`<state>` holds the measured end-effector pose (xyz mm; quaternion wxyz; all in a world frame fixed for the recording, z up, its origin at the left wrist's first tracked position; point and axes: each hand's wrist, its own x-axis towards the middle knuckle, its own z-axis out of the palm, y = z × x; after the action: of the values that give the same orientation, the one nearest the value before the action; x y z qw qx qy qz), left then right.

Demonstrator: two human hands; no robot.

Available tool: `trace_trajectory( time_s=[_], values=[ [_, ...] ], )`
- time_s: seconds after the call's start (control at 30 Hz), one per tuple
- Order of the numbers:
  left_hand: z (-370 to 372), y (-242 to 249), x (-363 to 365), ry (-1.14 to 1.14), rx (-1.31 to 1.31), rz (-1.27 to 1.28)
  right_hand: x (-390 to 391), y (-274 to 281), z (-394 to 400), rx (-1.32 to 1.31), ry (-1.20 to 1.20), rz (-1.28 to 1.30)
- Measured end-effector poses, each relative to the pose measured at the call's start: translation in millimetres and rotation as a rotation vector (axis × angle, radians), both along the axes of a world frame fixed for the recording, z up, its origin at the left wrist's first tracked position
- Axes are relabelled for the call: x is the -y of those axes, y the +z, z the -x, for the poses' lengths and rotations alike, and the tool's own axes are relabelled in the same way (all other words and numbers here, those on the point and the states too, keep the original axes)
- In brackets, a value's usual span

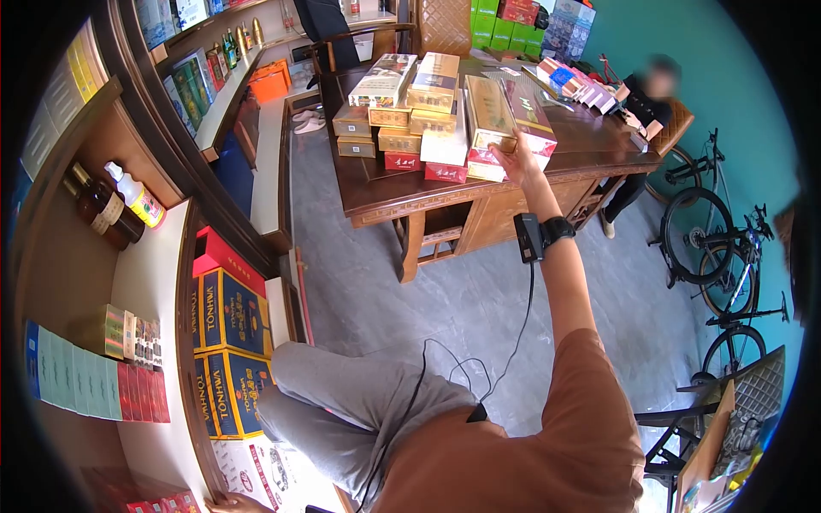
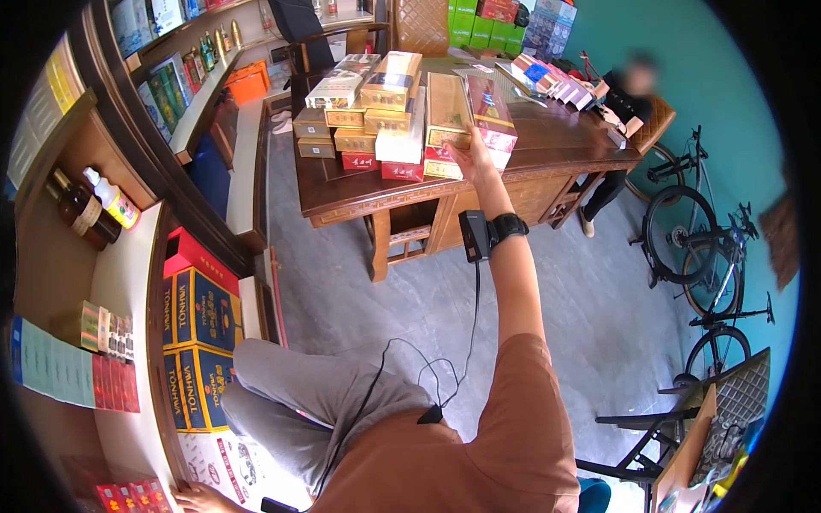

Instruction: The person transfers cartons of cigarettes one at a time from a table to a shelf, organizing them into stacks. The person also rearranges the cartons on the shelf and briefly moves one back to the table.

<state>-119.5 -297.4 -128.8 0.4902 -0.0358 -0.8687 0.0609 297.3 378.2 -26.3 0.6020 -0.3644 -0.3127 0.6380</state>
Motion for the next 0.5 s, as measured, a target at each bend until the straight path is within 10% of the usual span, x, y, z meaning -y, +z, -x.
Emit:
trace_trajectory(
  time_s=[0.2, 0.33, 0.5],
  values=[
    [30.9, -40.4, 34.1, 0.017, 0.070, 0.005, 40.2, -3.8, 8.0, 0.257, -0.224, 0.228],
    [50.4, -67.4, 60.0, 0.045, 0.136, 0.012, 50.5, 2.6, 46.7, 1.053, -0.325, -0.344],
    [-1.5, 11.4, -7.8, 0.039, -0.081, 0.124, -5.9, 73.9, 140.9, 1.165, -0.477, -0.639]
  ],
)
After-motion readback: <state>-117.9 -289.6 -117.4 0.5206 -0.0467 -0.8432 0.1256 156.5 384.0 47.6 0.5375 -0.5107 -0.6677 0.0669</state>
